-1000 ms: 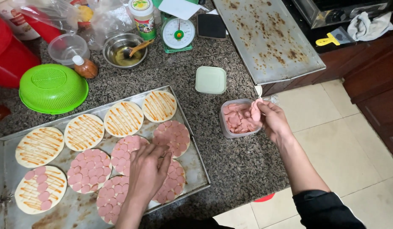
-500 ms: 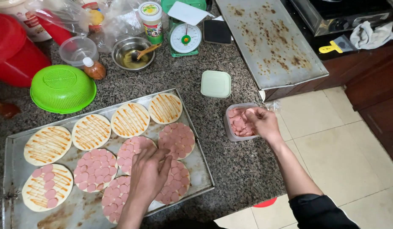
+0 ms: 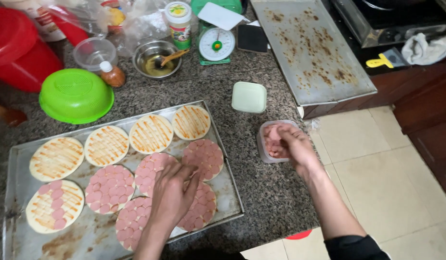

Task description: The person places sliced ham pieces by hand onto small round pizza bases arranged on a metal baking tray. The bases already have sauce and cheese applied. The person repeatedly reaches into a container to pick up ham slices and arranges them in overlapping patterns on each base.

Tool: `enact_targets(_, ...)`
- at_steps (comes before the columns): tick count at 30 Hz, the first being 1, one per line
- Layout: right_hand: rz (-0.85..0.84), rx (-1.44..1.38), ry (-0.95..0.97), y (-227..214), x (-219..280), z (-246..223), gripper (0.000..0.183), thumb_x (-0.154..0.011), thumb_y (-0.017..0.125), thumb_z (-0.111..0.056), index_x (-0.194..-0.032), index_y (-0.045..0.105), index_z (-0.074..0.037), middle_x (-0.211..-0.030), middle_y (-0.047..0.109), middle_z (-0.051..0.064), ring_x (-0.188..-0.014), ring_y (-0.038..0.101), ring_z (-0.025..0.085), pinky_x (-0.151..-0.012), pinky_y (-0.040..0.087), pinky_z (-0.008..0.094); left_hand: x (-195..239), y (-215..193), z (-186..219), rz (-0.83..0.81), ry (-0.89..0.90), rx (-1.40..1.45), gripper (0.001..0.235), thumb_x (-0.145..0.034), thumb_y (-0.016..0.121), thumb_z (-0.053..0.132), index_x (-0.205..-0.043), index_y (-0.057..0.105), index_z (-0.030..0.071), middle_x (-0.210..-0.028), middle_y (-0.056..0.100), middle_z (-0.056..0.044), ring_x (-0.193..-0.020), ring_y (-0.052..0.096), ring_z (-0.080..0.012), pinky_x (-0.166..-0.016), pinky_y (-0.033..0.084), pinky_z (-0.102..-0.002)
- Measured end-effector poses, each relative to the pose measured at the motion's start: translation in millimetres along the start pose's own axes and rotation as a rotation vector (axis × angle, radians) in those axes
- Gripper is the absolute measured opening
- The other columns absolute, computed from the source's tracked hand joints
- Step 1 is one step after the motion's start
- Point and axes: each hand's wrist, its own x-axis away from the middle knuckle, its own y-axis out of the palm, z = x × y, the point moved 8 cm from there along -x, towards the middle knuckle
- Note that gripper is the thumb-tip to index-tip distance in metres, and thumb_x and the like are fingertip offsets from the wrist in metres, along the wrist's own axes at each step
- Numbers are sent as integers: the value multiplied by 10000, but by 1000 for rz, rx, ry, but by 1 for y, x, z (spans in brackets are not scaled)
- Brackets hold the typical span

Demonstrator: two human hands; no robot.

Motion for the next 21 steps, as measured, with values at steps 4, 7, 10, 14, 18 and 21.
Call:
enact_targets(4, -165, -147, -21, 88, 16, 22, 270, -1096, 664, -74, -1290, 761, 86, -1205, 850, 233, -953, 802, 245, -837, 653, 311, -4, -33, 21, 133, 68, 46, 161, -1059, 726, 237, -1132, 823, 130, -1089, 814, -31, -1031, 721, -325, -904, 509, -471)
enact_targets(7, -341, -157, 78, 168, 51, 41, 354, -1089, 645, -179, -1340, 771, 36, -1284, 845, 210, -1063, 804, 291, -954, 664, 445, 1, -62, 22, 220, 108, 71, 152, -1052, 728, 183, -1156, 801, 99, -1042, 771, -82, -1004, 709, -351, -918, 515, -479)
enact_targets(10, -358, -201, 205, 242, 95, 58, 287, -1115, 690, -205, -1321, 766, -20, -857, 787, 87, -869, 866, 289, -874, 714, 477, 11, -95, 8, 237, 44, 92, 205, -1013, 792, 181, -1201, 826, 107, -1060, 783, -119, -1086, 762, -386, -956, 579, -499)
enact_targets(14, -479, -227, 316, 323, 120, 105, 379, -1162, 613, -217, -1423, 722, 33, -778, 675, 20, -782, 807, 238, -822, 696, 451, 42, -132, -37, 277, 22, 20, 183, -1040, 776, 190, -1199, 822, 110, -1105, 779, -89, -1100, 763, -347, -991, 577, -469)
enact_targets(18, -566, -191, 338, 398, 136, 150, 488, -1182, 533, -200, -1549, 650, 100, -923, 713, 100, -868, 783, 301, -917, 678, 508, 73, -172, -97, 271, -26, -28, 225, -1008, 812, 157, -1231, 822, 127, -1116, 774, -83, -1098, 768, -345, -981, 589, -477)
enact_targets(21, -582, -207, 387, 436, 141, 180, 440, -1199, 486, -264, -1414, 733, 29, -908, 742, 87, -930, 812, 317, -957, 654, 479, 89, -208, -127, 258, -39, -8, 208, -1026, 800, 197, -1223, 830, 137, -1113, 754, -54, -1051, 745, -335, -930, 583, -477)
